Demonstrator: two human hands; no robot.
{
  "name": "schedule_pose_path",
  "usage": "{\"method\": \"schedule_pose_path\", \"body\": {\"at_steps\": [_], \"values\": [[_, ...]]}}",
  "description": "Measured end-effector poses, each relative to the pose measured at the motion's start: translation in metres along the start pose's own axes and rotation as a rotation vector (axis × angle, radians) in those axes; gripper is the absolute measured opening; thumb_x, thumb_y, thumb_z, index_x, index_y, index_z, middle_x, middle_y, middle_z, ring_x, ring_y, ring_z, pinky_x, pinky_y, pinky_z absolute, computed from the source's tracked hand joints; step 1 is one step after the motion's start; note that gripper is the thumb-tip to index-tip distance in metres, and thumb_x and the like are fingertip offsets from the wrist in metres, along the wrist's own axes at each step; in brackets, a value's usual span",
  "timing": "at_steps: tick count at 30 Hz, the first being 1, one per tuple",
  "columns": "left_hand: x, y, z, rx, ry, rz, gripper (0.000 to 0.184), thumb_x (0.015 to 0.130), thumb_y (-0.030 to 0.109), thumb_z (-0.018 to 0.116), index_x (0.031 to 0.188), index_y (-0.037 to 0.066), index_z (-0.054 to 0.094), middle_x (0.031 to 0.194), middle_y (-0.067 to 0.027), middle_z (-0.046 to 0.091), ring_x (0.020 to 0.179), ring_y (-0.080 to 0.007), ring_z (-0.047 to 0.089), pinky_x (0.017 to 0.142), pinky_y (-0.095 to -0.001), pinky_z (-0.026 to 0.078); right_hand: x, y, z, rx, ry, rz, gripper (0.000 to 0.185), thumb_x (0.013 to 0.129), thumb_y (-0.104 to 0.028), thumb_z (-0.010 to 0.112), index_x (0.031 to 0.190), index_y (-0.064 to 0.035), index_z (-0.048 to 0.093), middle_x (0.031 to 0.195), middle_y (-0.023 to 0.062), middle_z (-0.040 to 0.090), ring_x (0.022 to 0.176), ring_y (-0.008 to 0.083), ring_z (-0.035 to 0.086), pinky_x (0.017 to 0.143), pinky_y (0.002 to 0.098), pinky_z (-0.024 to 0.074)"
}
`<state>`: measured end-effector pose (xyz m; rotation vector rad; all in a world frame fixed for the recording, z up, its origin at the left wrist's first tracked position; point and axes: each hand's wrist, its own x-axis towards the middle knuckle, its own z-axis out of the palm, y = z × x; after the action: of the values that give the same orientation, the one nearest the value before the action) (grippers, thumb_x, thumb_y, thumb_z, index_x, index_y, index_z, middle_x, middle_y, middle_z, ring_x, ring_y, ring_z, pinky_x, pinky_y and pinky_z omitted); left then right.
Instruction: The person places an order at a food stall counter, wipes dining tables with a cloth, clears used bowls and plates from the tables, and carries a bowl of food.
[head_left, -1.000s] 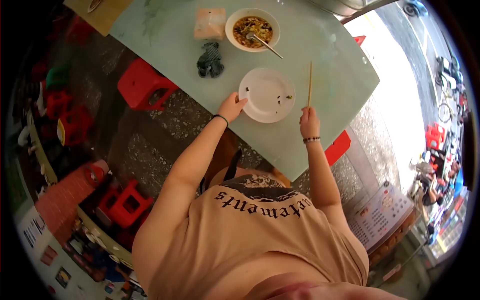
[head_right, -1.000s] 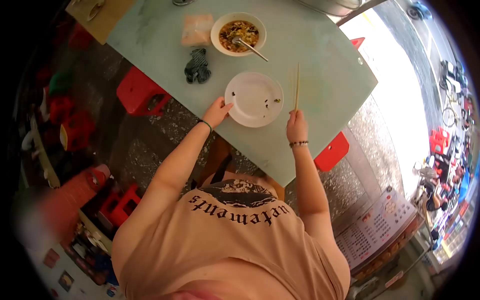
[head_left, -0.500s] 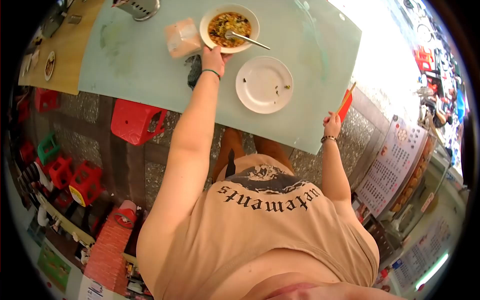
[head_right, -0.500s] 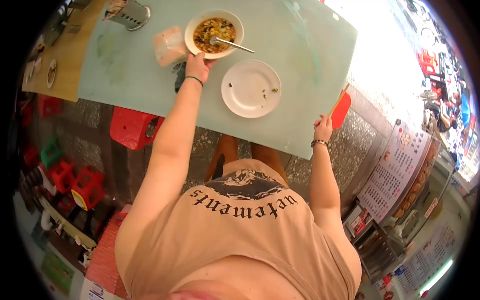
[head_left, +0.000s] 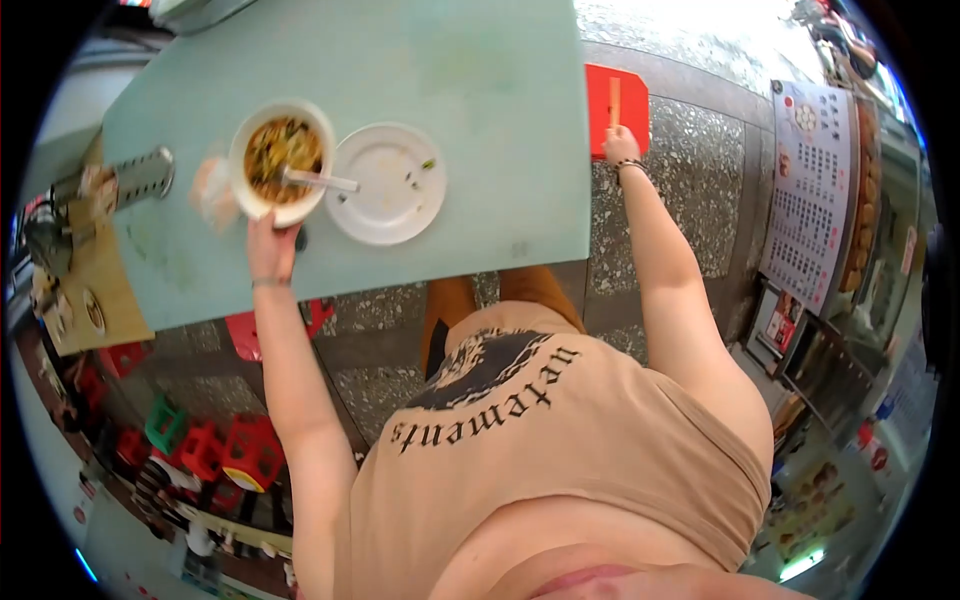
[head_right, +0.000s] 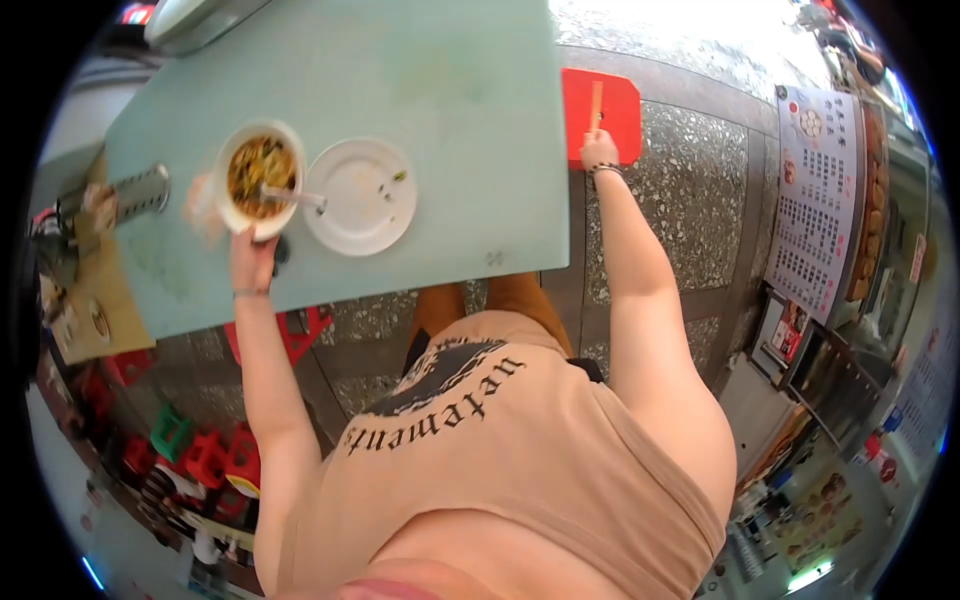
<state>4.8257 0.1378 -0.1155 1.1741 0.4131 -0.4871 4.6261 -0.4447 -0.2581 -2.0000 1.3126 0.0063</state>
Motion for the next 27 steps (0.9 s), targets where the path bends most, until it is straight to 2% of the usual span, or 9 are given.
{"method": "schedule_pose_path", "body": {"at_steps": [3, 5, 10, 13, 16, 17, 18, 19, 27], "values": [[-0.039, 0.001, 0.007, 0.065, 0.041, -0.069, 0.046, 0.089, 0.005, 0.037, 0.133, 0.005, 0.027, 0.134, -0.0141, 0.037, 0.121, -0.0274, 0.042, 0.098, -0.0427, 0.04, 0.055, 0.023, 0.04, -0.225, -0.327, -0.038, 0.029, 0.089, -0.028, 0.05, 0.096, -0.0027, 0.061, 0.068, 0.0069, 0.06, 0.056, 0.0152, 0.058, 0.051, 0.0313, 0.0443], [-0.06, -0.005, 0.011, 0.09, 0.064, -0.084, 0.045, 0.089, 0.005, 0.037, 0.133, 0.005, 0.027, 0.133, -0.0138, 0.038, 0.119, -0.0266, 0.043, 0.097, -0.0414, 0.042, 0.046, -0.025, 0.048, -0.298, -0.489, 0.122, 0.04, 0.088, -0.037, 0.047, 0.099, -0.0022, 0.063, 0.088, 0.0192, 0.063, 0.083, 0.0297, 0.062, 0.072, 0.0396, 0.048], [-0.091, -0.042, 0.029, 0.029, 0.21, -0.114, 0.046, 0.088, 0.005, 0.038, 0.133, 0.006, 0.028, 0.132, -0.0128, 0.04, 0.12, -0.0267, 0.044, 0.096, -0.0426, 0.043, 0.078, -0.05, 0.11, -0.473, -0.5, -0.107, 0.043, 0.089, -0.037, 0.046, 0.108, -0.0005, 0.058, 0.094, 0.0157, 0.063, 0.084, 0.026, 0.061, 0.073, 0.0371, 0.0482], [-0.105, -0.059, 0.028, -0.027, 0.103, -0.114, 0.044, 0.089, 0.006, 0.04, 0.132, 0.006, 0.03, 0.13, -0.0121, 0.042, 0.118, -0.0257, 0.045, 0.095, -0.0427, 0.042, 0.082, -0.047, 0.127, -0.222, -0.471, -0.175, 0.043, 0.09, -0.036, 0.046, 0.11, 0.0, 0.057, 0.097, 0.0148, 0.062, 0.086, 0.0252, 0.061, 0.075, 0.0369, 0.048], [-0.106, -0.073, 0.036, -0.038, 0.066, -0.128, 0.041, 0.09, 0.007, 0.041, 0.13, 0.005, 0.033, 0.128, -0.0121, 0.045, 0.115, -0.0248, 0.048, 0.094, -0.0422, 0.043, 0.069, -0.051, 0.092, 0.724, -0.589, 0.164, 0.043, 0.09, -0.036, 0.046, 0.112, 0.0005, 0.055, 0.1, 0.0139, 0.062, 0.087, 0.0244, 0.06, 0.077, 0.0367, 0.0477], [-0.107, -0.078, 0.041, -0.027, 0.086, -0.131, 0.04, 0.091, 0.008, 0.042, 0.129, 0.006, 0.033, 0.128, -0.0125, 0.044, 0.115, -0.0249, 0.048, 0.093, -0.0429, 0.043, 0.066, -0.052, 0.069, 0.751, -0.538, 0.127, 0.044, 0.09, -0.035, 0.046, 0.113, 0.0007, 0.054, 0.101, 0.0136, 0.062, 0.088, 0.0241, 0.06, 0.077, 0.0366, 0.0476], [-0.104, -0.084, 0.043, -0.027, 0.093, -0.174, 0.038, 0.091, 0.01, 0.041, 0.129, 0.006, 0.034, 0.126, -0.0126, 0.046, 0.114, -0.0245, 0.048, 0.092, -0.043, 0.044, 0.08, -0.037, 0.053, 0.142, -0.302, -0.181, 0.044, 0.092, -0.032, 0.044, 0.12, 0.0021, 0.048, 0.112, 0.0124, 0.058, 0.103, 0.0206, 0.054, 0.088, 0.0301, 0.0426], [-0.088, -0.107, 0.034, -0.012, 0.054, -0.196, 0.038, 0.092, 0.01, 0.041, 0.129, 0.006, 0.034, 0.123, -0.0122, 0.048, 0.112, -0.0238, 0.05, 0.09, -0.0426, 0.046, 0.04, -0.051, 0.02, 0.306, 0.017, -0.381, 0.041, 0.09, -0.026, 0.049, 0.117, 0.0044, 0.049, 0.112, 0.0127, 0.056, 0.1, 0.0198, 0.054, 0.087, 0.0322, 0.0429], [-0.067, -0.114, 0.058, 0.132, -0.074, -0.197, 0.04, 0.092, 0.012, 0.045, 0.129, 0.007, 0.032, 0.115, -0.0102, 0.052, 0.099, -0.0178, 0.058, 0.08, -0.0344, 0.053, -0.125, -0.119, -0.031, 0.379, -0.237, -0.691, 0.047, 0.093, -0.019, 0.043, 0.133, 0.001, 0.031, 0.135, 0.0166, 0.035, 0.123, 0.0266, 0.037, 0.1, 0.0379, 0.0319]]}}
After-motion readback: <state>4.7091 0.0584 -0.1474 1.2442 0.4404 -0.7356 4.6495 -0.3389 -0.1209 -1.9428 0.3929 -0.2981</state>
